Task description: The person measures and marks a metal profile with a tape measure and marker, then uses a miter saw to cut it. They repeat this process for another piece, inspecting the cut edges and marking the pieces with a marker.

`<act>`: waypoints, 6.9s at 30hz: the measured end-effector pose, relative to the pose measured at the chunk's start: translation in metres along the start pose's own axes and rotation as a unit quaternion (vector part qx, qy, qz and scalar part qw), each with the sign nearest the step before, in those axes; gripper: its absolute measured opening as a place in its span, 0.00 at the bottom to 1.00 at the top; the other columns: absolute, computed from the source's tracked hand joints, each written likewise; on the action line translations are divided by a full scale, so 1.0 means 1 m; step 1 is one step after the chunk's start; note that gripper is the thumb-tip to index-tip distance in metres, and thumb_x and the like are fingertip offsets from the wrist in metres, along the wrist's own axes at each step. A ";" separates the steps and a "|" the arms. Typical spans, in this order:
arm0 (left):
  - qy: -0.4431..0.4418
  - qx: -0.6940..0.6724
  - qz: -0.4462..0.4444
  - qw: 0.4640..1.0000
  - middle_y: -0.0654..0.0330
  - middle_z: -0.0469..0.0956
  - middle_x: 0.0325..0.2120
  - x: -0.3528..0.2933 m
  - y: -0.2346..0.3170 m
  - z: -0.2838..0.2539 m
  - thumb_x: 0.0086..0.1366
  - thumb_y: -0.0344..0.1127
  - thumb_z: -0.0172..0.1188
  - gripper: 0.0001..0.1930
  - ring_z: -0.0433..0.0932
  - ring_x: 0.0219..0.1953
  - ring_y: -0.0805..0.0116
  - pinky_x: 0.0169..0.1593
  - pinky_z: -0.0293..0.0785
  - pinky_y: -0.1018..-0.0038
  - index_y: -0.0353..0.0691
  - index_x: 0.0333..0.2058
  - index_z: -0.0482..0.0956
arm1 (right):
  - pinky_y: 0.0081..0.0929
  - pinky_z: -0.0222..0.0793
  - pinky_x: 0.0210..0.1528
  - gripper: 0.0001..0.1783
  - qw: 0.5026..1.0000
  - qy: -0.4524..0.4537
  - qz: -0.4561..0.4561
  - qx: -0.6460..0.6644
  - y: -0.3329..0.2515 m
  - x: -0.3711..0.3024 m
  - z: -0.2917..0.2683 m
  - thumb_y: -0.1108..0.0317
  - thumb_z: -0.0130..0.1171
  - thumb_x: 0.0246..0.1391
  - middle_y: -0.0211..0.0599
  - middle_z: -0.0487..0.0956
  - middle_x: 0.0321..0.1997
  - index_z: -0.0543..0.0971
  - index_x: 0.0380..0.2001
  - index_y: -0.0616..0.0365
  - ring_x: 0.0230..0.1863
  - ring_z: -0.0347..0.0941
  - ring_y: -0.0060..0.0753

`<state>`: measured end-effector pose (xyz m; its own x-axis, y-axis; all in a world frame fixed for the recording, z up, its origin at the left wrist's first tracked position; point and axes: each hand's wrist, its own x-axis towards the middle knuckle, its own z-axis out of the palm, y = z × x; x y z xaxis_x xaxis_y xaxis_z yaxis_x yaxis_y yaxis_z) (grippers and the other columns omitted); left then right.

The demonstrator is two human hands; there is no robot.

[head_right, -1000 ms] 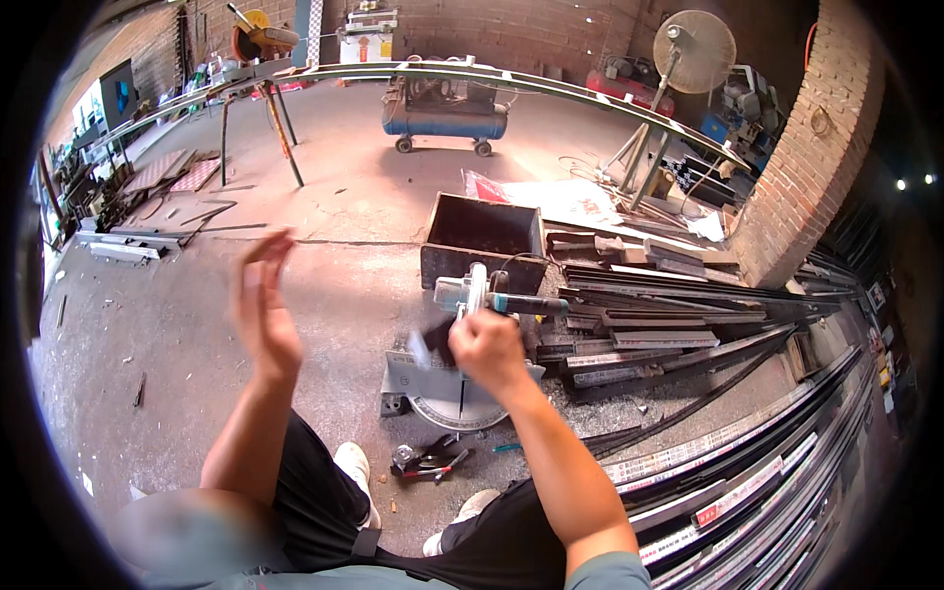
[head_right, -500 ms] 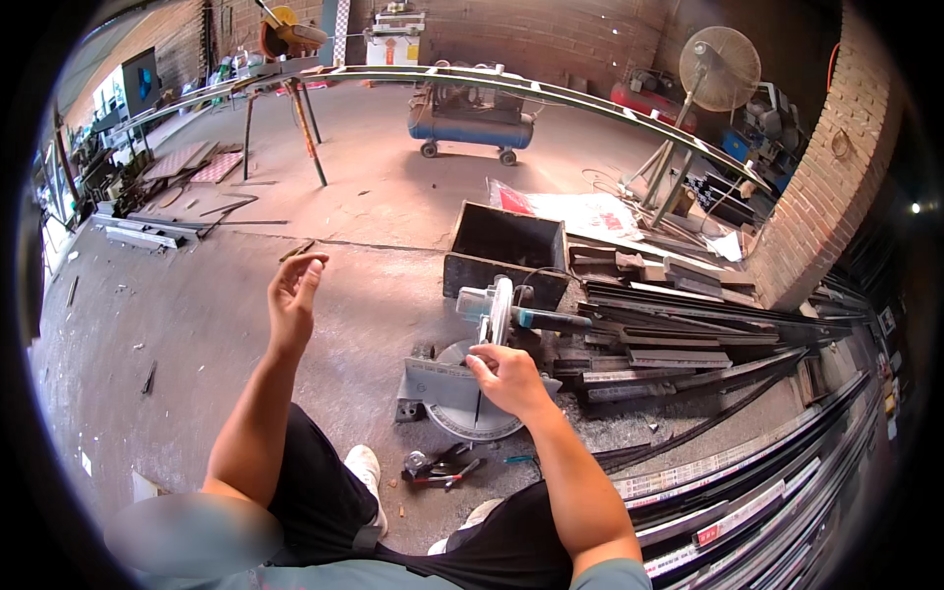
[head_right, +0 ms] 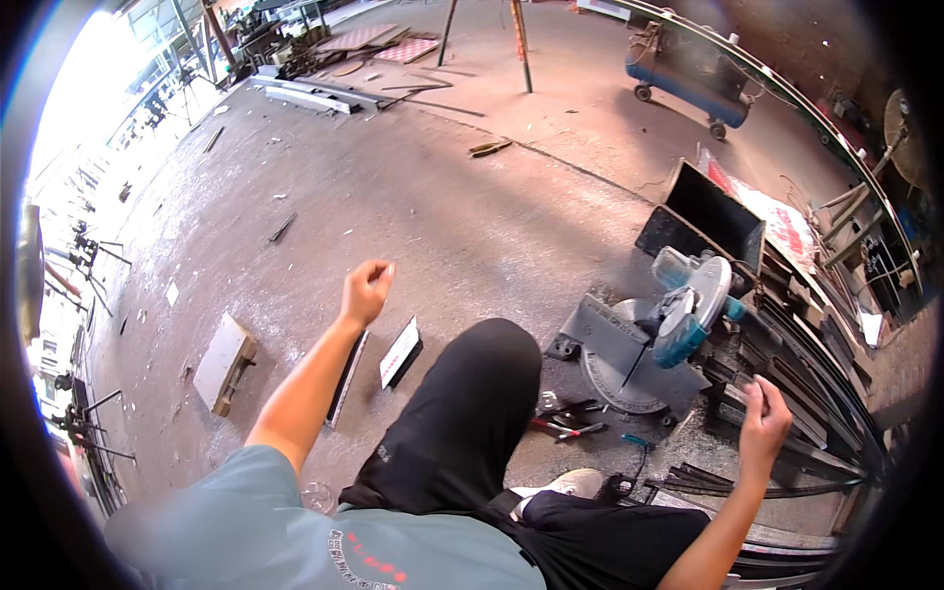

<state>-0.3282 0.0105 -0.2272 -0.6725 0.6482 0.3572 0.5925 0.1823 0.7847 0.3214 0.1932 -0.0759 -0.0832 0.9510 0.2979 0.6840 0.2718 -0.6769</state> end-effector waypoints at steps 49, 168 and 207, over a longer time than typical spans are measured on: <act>-0.032 -0.400 -0.144 0.904 0.55 0.81 0.49 0.106 -0.014 0.069 0.55 0.19 0.75 0.33 0.81 0.52 0.62 0.58 0.79 0.65 0.39 0.57 0.68 | 0.28 0.74 0.34 0.11 0.996 -0.005 -0.041 -0.078 -0.010 -0.054 0.011 0.67 0.63 0.65 0.41 0.85 0.31 0.85 0.42 0.65 0.29 0.80 0.29; -0.461 -0.440 -0.187 0.748 0.62 0.78 0.53 -0.045 0.364 0.192 0.64 0.43 0.76 0.31 0.79 0.55 0.66 0.60 0.78 0.57 0.43 0.59 0.71 | 0.45 0.69 0.67 0.45 0.982 0.029 -0.182 -0.039 -0.095 0.003 0.071 0.58 0.79 0.48 0.54 0.76 0.63 0.71 0.66 0.66 0.63 0.74 0.57; -0.183 0.010 0.420 0.889 0.54 0.82 0.40 0.021 0.332 0.193 0.48 0.41 0.81 0.25 0.82 0.49 0.50 0.52 0.80 0.57 0.44 0.46 0.84 | 0.37 0.76 0.42 0.07 0.940 -0.040 -0.335 0.038 -0.067 -0.023 0.118 0.77 0.70 0.49 0.40 0.82 0.34 0.80 0.30 0.59 0.37 0.79 0.45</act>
<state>-0.0600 0.2277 -0.0572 0.1972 0.7581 0.6216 0.8278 -0.4684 0.3087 0.1921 0.1707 -0.1172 -0.5339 0.5688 0.6257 0.4042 0.8216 -0.4020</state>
